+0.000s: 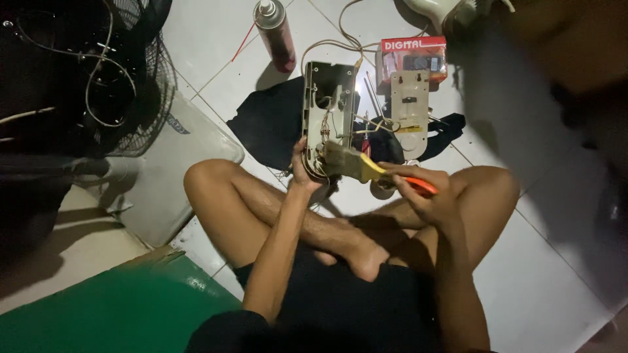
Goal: Repairing and cleaning the internal components of a disassembled electronic appliance using a brush
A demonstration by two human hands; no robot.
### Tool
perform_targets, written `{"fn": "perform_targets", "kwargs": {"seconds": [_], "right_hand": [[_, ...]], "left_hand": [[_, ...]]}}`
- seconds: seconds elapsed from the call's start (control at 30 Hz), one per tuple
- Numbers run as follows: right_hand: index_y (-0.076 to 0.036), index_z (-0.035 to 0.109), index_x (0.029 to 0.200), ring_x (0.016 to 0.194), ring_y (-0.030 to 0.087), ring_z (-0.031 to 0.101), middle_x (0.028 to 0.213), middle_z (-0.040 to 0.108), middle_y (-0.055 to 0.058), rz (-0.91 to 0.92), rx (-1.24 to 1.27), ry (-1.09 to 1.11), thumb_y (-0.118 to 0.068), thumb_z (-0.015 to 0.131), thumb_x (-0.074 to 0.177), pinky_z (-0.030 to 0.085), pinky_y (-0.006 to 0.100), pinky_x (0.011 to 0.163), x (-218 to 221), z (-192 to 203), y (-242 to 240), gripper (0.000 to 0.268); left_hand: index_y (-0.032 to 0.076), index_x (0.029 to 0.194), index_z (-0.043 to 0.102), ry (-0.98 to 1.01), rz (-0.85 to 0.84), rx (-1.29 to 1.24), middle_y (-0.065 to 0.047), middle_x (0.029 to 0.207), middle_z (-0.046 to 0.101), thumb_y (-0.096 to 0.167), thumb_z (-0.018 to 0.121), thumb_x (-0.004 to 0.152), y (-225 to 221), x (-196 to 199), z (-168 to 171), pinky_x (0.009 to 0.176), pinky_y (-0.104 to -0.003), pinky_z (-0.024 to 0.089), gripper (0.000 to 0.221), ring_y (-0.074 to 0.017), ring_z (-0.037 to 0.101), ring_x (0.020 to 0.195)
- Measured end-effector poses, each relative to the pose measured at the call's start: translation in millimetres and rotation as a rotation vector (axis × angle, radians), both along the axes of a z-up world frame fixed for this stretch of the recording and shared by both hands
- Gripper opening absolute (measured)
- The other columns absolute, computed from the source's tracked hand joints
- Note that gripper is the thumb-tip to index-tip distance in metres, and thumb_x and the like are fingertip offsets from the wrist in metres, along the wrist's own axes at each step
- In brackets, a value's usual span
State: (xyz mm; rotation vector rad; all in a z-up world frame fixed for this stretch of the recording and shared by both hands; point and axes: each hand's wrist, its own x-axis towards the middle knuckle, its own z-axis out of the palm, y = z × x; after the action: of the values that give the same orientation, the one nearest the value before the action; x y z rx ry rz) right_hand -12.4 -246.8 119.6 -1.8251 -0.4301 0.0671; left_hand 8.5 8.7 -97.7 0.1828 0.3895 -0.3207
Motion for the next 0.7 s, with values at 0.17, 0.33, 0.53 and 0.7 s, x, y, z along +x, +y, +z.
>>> {"fn": "perform_targets", "kwargs": {"seconds": [0.17, 0.33, 0.53, 0.7], "right_hand": [[-0.001, 0.078, 0.102, 0.096, 0.033, 0.073, 0.098, 0.078, 0.021, 0.068, 0.060, 0.075, -0.003, 0.070, 0.093, 0.056, 0.047, 0.082, 1.0, -47.0, 16.7, 0.012], [-0.002, 0.078, 0.104, 0.103, 0.030, 0.075, 0.107, 0.079, 0.019, 0.044, 0.161, 0.077, -0.004, 0.069, 0.096, 0.056, 0.041, 0.088, -10.2, -78.2, 30.0, 0.013], [-0.003, 0.078, 0.106, 0.106, 0.038, 0.074, 0.115, 0.077, 0.020, 0.118, 0.093, -0.080, -0.001, 0.071, 0.092, 0.057, 0.046, 0.088, -12.4, -72.3, 37.8, 0.015], [-0.001, 0.077, 0.107, 0.103, 0.044, 0.073, 0.111, 0.076, 0.025, 0.286, -0.057, -0.121, -0.001, 0.069, 0.093, 0.058, 0.049, 0.086, 16.1, -33.2, 13.5, 0.016]], "left_hand": [[0.008, 0.118, 0.071, 0.013, 0.000, 0.034, -0.016, 0.112, 0.075, 0.050, 0.072, 0.083, -9.2, -2.3, 50.6, 0.094, -0.049, 0.057, 0.055, -0.0337, 0.072, 0.101], [0.007, 0.116, 0.072, 0.120, 0.057, 0.132, -0.015, 0.109, 0.075, 0.048, 0.078, 0.081, 2.3, -1.0, -52.4, 0.092, -0.044, 0.059, 0.054, -0.0307, 0.073, 0.095], [0.015, 0.157, 0.035, -0.202, 0.037, 0.799, -0.028, 0.138, 0.059, 0.062, 0.060, 0.094, -0.8, -1.3, -8.7, 0.117, -0.035, 0.047, 0.082, -0.0266, 0.065, 0.122], [0.000, 0.103, 0.072, 0.107, -0.017, 0.056, -0.023, 0.101, 0.074, 0.054, 0.075, 0.080, -10.3, 3.8, 77.1, 0.093, -0.057, 0.057, 0.058, -0.0383, 0.073, 0.094]]}}
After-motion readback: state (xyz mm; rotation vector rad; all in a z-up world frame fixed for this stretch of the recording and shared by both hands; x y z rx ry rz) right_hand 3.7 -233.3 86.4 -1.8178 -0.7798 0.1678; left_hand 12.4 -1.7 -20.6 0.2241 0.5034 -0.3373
